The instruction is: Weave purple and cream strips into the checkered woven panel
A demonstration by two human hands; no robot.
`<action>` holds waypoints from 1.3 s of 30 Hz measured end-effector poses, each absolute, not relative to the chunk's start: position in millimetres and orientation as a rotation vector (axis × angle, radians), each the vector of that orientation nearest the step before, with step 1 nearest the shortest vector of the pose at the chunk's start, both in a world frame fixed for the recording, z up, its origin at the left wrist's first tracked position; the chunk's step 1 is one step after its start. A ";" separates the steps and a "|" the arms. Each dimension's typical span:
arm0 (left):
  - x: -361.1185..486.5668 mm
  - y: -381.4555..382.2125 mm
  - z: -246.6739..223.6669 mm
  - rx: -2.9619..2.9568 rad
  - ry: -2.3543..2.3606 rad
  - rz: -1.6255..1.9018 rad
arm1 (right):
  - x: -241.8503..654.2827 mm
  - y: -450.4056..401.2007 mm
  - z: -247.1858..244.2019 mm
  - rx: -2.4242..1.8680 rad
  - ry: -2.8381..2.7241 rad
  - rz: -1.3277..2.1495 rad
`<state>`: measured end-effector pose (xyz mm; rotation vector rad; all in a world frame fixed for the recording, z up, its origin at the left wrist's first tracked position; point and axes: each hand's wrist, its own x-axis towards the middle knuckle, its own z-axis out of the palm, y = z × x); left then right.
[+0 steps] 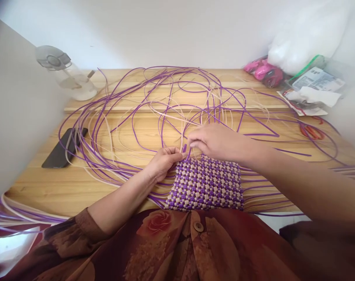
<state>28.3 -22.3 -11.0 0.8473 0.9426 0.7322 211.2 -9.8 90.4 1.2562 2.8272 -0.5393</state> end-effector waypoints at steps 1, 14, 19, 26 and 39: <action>28.7 -22.2 -11.0 0.842 0.937 0.736 | 211.1 -1.4 86.4 1.294 2.833 -0.464; 27.1 -22.6 -10.0 0.813 0.901 0.745 | 202.3 17.7 61.8 1.190 2.863 -0.564; 26.7 -20.8 -11.4 0.784 0.909 0.728 | 212.5 4.7 60.5 1.318 3.163 0.098; 26.1 -18.3 -11.7 0.726 0.918 0.708 | 232.3 -30.7 77.9 1.365 2.771 -0.513; 25.3 -17.5 -13.2 0.783 0.901 0.745 | 227.7 -38.8 105.6 1.449 2.705 -1.024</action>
